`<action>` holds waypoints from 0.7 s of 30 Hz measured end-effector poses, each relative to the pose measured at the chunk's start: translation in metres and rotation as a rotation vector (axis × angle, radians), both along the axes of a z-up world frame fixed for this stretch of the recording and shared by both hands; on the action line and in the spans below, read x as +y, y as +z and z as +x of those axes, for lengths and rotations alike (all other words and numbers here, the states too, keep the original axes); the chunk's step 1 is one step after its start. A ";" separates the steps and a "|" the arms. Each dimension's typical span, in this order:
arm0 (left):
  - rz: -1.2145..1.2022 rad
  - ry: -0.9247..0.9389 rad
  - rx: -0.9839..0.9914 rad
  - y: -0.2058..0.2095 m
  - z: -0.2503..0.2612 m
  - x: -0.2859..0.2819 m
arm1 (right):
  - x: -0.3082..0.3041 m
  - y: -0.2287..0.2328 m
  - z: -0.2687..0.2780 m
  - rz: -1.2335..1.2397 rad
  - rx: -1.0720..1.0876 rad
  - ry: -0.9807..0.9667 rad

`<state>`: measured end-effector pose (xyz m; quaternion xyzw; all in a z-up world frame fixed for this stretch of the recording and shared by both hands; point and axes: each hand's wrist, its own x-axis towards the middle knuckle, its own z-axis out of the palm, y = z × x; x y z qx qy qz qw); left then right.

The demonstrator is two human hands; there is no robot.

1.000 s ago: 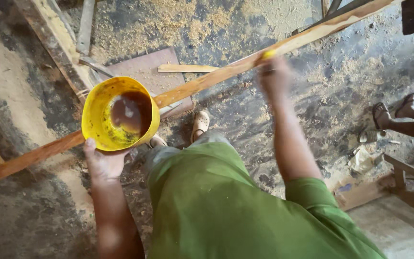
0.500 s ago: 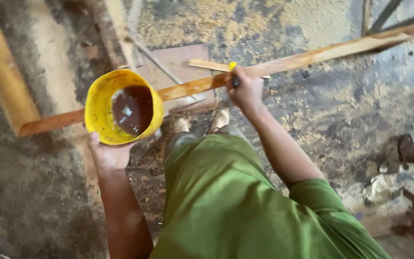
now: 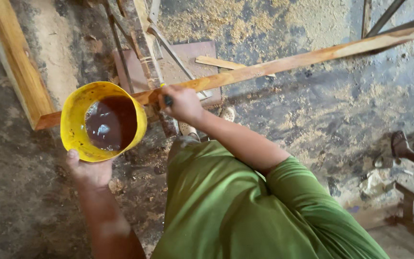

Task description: The person applies a dark wood stain to a rectangular wooden frame using a paintbrush. They dip the brush into a yellow container and systematically coat the frame's beams, moving around the structure to cover different sections.

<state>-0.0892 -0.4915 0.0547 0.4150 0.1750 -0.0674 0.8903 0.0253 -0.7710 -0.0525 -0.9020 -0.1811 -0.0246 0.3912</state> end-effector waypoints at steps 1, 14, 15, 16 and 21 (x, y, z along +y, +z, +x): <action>0.007 -0.005 0.007 0.001 0.002 0.003 | -0.009 -0.005 0.001 0.049 0.014 -0.058; -0.008 -0.163 0.054 -0.024 0.065 -0.066 | -0.352 -0.032 -0.016 0.527 0.139 -0.671; -0.011 -0.192 0.059 -0.026 0.074 -0.083 | -0.366 -0.031 -0.015 0.517 0.125 -0.685; -0.007 -0.206 0.063 -0.027 0.079 -0.098 | -0.378 -0.032 -0.011 0.512 0.117 -0.683; -0.087 -0.230 0.029 -0.031 0.101 -0.192 | -0.477 -0.034 0.000 0.242 -0.138 -0.633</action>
